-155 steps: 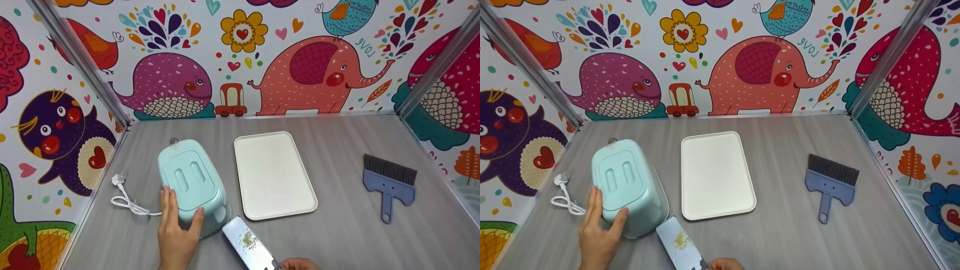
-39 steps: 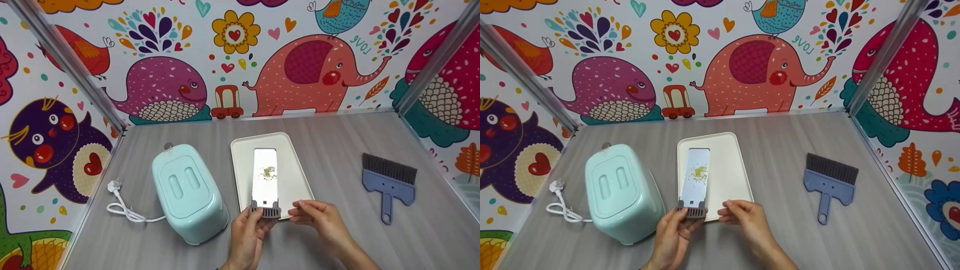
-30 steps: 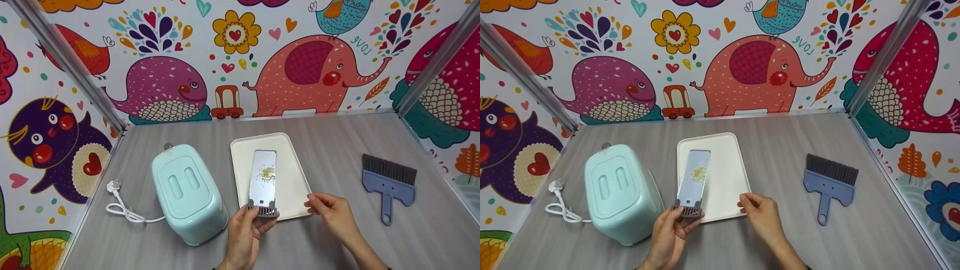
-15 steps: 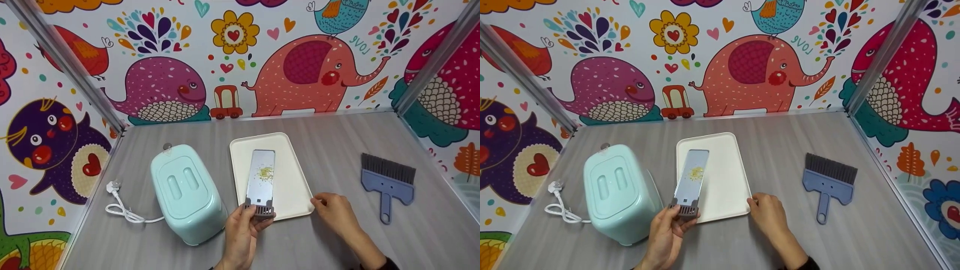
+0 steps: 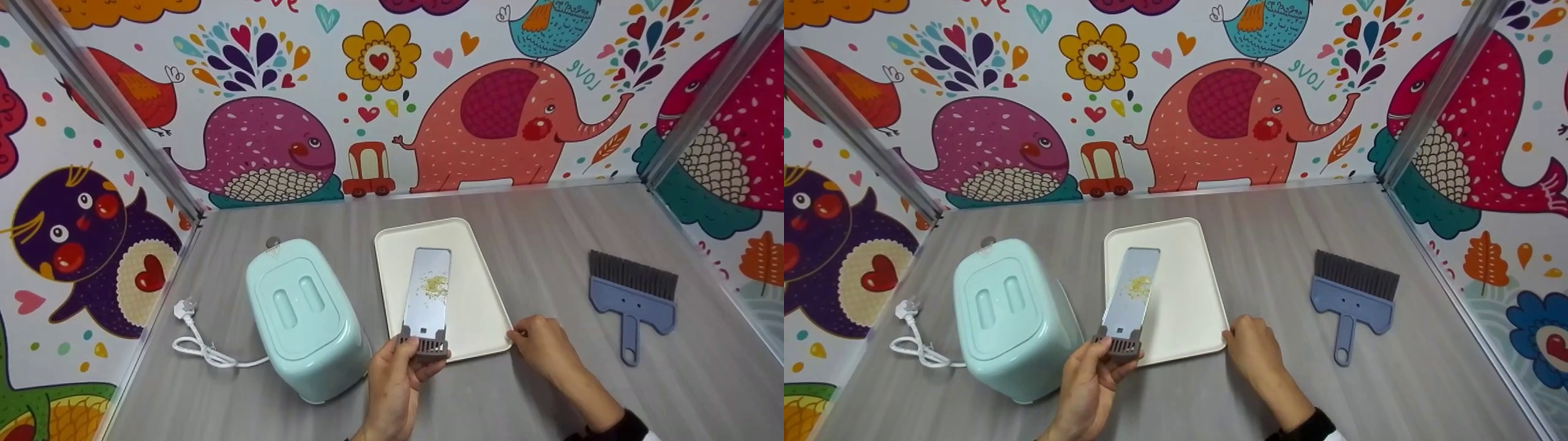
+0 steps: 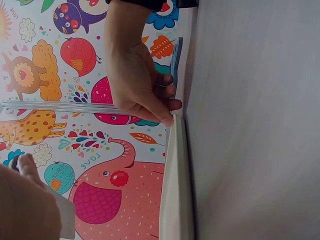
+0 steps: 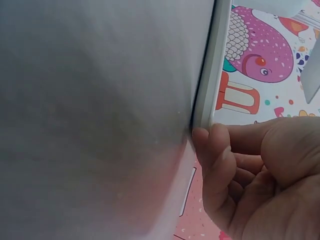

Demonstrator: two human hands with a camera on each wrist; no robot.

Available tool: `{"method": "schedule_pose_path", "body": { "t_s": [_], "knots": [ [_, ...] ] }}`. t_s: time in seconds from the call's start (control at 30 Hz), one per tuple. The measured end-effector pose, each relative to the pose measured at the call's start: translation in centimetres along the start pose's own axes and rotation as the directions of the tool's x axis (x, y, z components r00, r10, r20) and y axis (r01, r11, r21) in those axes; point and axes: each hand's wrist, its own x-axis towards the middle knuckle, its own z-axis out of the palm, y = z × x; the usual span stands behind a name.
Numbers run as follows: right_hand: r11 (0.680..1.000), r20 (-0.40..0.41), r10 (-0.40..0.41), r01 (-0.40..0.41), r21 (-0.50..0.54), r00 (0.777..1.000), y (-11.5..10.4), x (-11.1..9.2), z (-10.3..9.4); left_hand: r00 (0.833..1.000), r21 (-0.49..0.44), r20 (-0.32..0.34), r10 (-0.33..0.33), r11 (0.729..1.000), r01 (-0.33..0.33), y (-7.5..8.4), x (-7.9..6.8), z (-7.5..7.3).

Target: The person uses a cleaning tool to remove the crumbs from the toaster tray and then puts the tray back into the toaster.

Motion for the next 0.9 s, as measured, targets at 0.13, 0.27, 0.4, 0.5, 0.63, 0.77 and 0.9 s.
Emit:
{"method": "schedule_pose_path", "body": {
  "t_s": [0.13, 0.27, 0.4, 0.5, 0.63, 0.77, 0.9],
  "knots": [
    [0.999, 0.004, 0.04, -0.04, 0.008, 0.999, -0.23, 0.0, -0.02, 1.0, -0.005, 0.007, 0.004, 1.0, -0.004, -0.01, -0.03, 0.09],
    [0.997, -0.023, 0.066, -0.065, 0.032, 0.998, -0.45, -0.12, 0.06, 1.0, 0.009, -0.003, -0.007, 1.0, 0.007, 0.01, -0.08, 0.1],
    [0.996, -0.048, 0.077, -0.075, 0.041, 0.996, -0.54, -0.21, 0.19, 1.0, 0.025, -0.014, -0.021, 0.999, 0.021, 0.02, -0.12, 0.12],
    [0.995, -0.054, 0.086, -0.084, 0.052, 0.995, -0.54, -0.25, 0.22, 1.0, 0.03, -0.012, -0.023, 0.999, 0.023, 0.05, -0.13, 0.16],
    [0.994, -0.059, 0.1, -0.096, 0.054, 0.993, -0.42, -0.25, 0.17, 1.0, 0.041, 0.012, -0.015, 0.999, 0.014, 0.05, -0.07, 0.13],
    [0.994, -0.069, 0.108, -0.105, 0.042, 0.992, -0.25, -0.23, 0.11, 0.999, 0.041, 0.035, 0.003, 0.999, -0.004, 0.03, -0.12, 0.0],
    [0.989, -0.042, 0.131, -0.127, 0.076, 0.991, -0.1, -0.38, 0.02, 0.999, 0.027, 0.039, 0.015, 1.0, -0.016, 0.0, -0.21, -0.07]
  ]
}}
